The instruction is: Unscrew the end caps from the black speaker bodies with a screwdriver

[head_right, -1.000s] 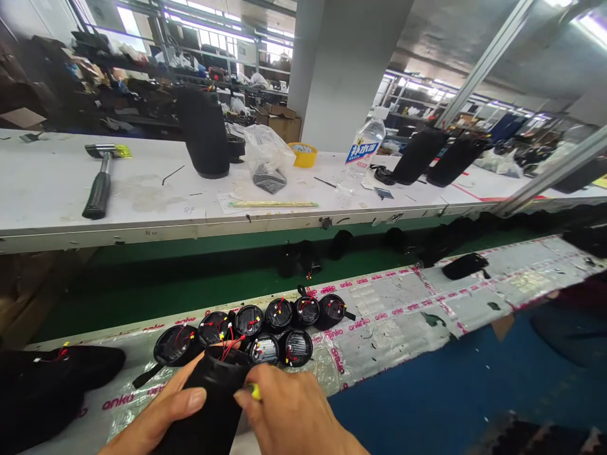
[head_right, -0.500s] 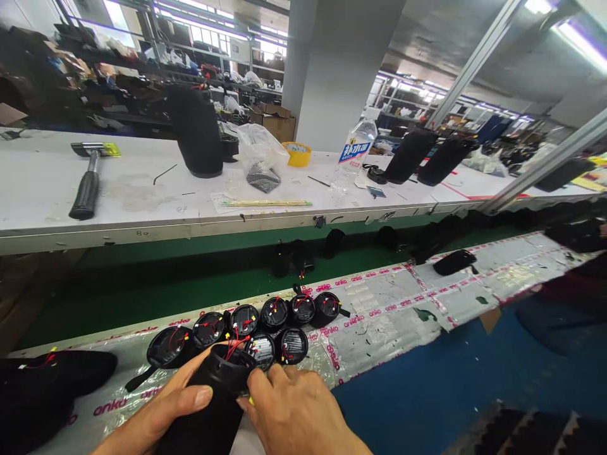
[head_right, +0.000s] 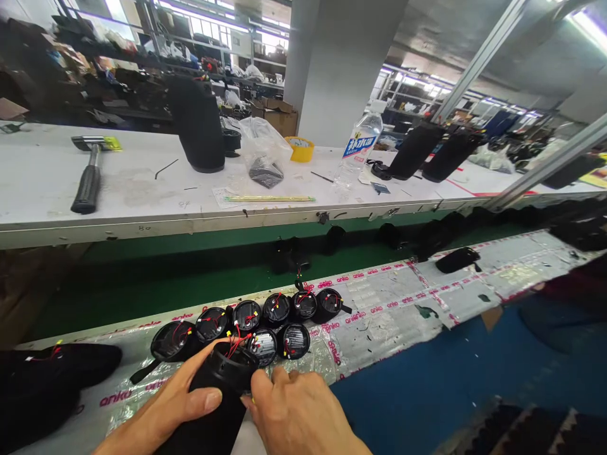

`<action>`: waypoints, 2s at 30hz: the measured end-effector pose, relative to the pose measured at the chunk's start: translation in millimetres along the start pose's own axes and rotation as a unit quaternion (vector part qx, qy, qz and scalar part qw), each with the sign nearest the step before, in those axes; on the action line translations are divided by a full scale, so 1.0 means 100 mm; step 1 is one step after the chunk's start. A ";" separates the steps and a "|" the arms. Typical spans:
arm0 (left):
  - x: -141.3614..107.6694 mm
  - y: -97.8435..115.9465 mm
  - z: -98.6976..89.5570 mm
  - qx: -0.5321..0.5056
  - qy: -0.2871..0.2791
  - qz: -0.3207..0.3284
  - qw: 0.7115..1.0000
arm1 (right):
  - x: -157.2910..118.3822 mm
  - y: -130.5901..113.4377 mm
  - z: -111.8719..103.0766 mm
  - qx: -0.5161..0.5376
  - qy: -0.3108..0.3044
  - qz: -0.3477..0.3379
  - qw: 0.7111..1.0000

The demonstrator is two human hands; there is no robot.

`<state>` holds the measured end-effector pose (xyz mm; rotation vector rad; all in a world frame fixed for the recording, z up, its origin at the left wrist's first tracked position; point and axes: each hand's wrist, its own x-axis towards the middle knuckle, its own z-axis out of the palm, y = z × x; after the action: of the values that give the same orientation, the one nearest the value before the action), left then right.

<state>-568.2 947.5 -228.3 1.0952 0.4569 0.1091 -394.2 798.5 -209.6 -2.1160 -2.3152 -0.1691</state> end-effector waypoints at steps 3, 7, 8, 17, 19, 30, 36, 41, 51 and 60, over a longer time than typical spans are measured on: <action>0.00 -0.04 0.01 0.034 0.028 -0.001 0.999 | 0.04 -0.03 -0.06 -0.021 -0.032 -0.014 0.999; -0.01 -0.09 0.03 0.044 0.073 -0.005 0.996 | 0.09 -0.05 -0.08 -0.036 -0.055 -0.022 0.998; -0.01 -0.10 0.03 0.024 0.077 -0.010 0.997 | 0.09 -0.04 -0.07 -0.022 -0.055 -0.015 0.998; 0.01 -0.04 0.05 -0.100 0.052 -0.045 0.993 | -0.11 0.14 -0.04 0.329 -0.004 0.259 0.908; 0.04 -0.02 0.07 -0.101 0.027 -0.034 0.994 | -0.08 0.14 -0.08 0.368 -0.079 0.251 0.892; 0.18 0.03 0.06 -0.026 0.019 -0.024 0.999 | -0.17 0.06 0.06 0.235 -0.007 0.178 0.956; 0.18 0.00 0.05 -0.002 -0.003 -0.011 1.000 | -0.14 0.04 0.08 0.101 0.031 0.080 0.991; 0.16 0.01 0.06 0.010 0.000 -0.016 1.000 | -0.10 0.01 0.09 0.079 0.027 0.074 0.994; 0.10 0.03 0.09 0.059 0.035 -0.021 0.997 | -0.07 -0.03 0.06 0.045 -0.017 0.058 0.997; 0.09 0.01 0.15 0.130 0.076 -0.023 0.988 | 0.01 -0.03 -0.06 -0.004 -0.097 0.028 0.995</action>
<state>-553.9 938.6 -224.9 1.3369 0.6451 0.0944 -397.8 798.5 -203.3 -2.2928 -2.3541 0.0308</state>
